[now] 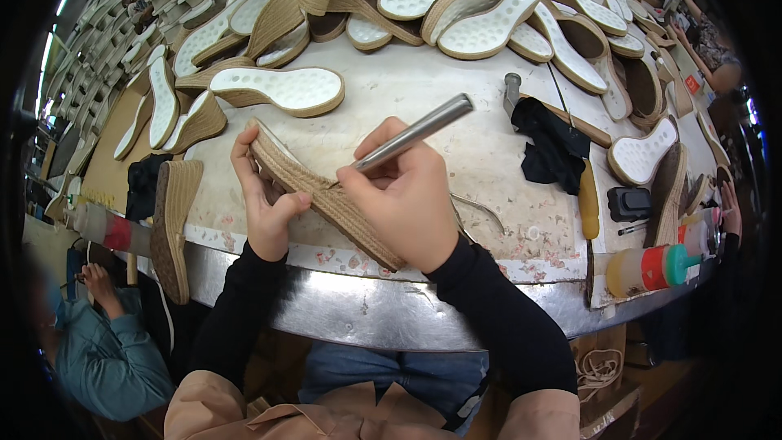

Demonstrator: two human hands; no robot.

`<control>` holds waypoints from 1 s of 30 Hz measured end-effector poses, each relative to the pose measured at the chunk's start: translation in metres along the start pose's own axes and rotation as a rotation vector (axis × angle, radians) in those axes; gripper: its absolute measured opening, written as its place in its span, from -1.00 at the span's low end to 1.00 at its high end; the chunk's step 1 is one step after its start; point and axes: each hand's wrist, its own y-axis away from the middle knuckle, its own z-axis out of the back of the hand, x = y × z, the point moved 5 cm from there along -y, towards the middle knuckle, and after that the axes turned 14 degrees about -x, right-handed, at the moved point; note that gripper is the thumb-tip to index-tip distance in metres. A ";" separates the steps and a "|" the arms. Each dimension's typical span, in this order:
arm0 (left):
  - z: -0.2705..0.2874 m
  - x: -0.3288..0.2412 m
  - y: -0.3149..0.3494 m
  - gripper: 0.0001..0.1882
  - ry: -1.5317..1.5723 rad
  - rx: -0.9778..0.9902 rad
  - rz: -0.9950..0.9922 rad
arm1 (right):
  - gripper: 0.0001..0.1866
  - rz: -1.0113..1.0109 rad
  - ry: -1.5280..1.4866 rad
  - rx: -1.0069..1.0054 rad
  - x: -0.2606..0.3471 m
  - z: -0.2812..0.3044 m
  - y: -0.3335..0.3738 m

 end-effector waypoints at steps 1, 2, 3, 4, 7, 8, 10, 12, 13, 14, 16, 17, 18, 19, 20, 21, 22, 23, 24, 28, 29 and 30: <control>0.000 0.000 0.000 0.04 -0.001 0.000 -0.002 | -0.78 -0.030 -0.053 -0.027 -0.001 0.003 -0.001; 0.000 0.000 0.000 0.04 -0.003 -0.001 -0.003 | -0.78 -0.063 -0.107 -0.053 -0.002 0.006 -0.002; 0.000 0.001 0.001 0.03 -0.005 -0.003 -0.004 | -0.77 -0.096 -0.160 -0.078 -0.003 0.008 -0.003; 0.000 0.001 0.001 0.03 -0.017 0.001 -0.013 | -0.74 -0.116 -0.196 -0.084 -0.003 0.009 -0.004; -0.001 0.000 0.001 0.04 -0.036 0.014 -0.030 | -0.78 -0.080 -0.261 -0.115 -0.002 0.010 0.000; 0.000 0.000 0.001 0.04 -0.038 0.011 -0.028 | -0.79 -0.005 -0.148 -0.082 0.001 0.008 0.002; 0.001 0.001 0.000 0.05 -0.046 0.010 -0.032 | -0.80 0.145 0.077 -0.014 0.007 0.003 0.010; 0.002 0.003 0.000 0.06 -0.049 0.011 -0.039 | -0.79 0.219 0.100 0.026 0.009 0.000 0.016; 0.002 0.003 0.000 0.06 -0.047 0.015 -0.044 | -0.79 0.256 0.112 0.046 0.009 -0.001 0.018; 0.002 0.004 0.000 0.06 -0.046 0.018 -0.047 | -0.77 0.292 0.133 0.054 0.009 -0.002 0.020; 0.003 0.005 0.000 0.07 -0.047 0.021 -0.052 | -0.77 0.390 0.192 0.075 0.011 -0.003 0.023; 0.003 0.005 0.000 0.07 -0.049 0.023 -0.053 | -0.77 0.439 0.222 0.085 0.012 -0.004 0.024; 0.003 0.006 -0.001 0.07 -0.052 0.024 -0.055 | -0.75 0.485 0.233 0.092 0.012 -0.006 0.024; 0.002 0.006 -0.001 0.07 -0.057 0.026 -0.062 | -0.74 0.506 0.247 0.093 0.012 -0.007 0.025; 0.003 0.006 0.000 0.07 -0.067 0.025 -0.068 | -0.74 0.524 0.257 0.095 0.012 -0.009 0.026; 0.004 0.006 0.000 0.07 -0.077 0.025 -0.074 | -0.74 0.543 0.268 0.098 0.013 -0.011 0.027; 0.004 0.005 0.000 0.07 -0.082 0.025 -0.085 | -0.73 0.554 0.285 0.104 0.014 -0.012 0.026; 0.003 0.004 0.001 0.07 -0.085 0.029 -0.094 | -0.73 0.560 0.292 0.107 0.014 -0.012 0.026; 0.002 0.003 0.001 0.07 -0.087 0.033 -0.103 | -0.73 0.566 0.300 0.110 0.013 -0.013 0.027; 0.001 0.001 0.001 0.08 -0.097 0.041 -0.130 | -0.73 0.588 0.326 0.120 0.015 -0.015 0.027; 0.000 0.000 0.001 0.09 -0.107 0.052 -0.141 | -0.75 0.613 0.320 0.107 0.015 -0.015 0.027; 0.000 -0.002 0.001 0.09 -0.117 0.063 -0.151 | -0.77 0.638 0.314 0.095 0.015 -0.016 0.026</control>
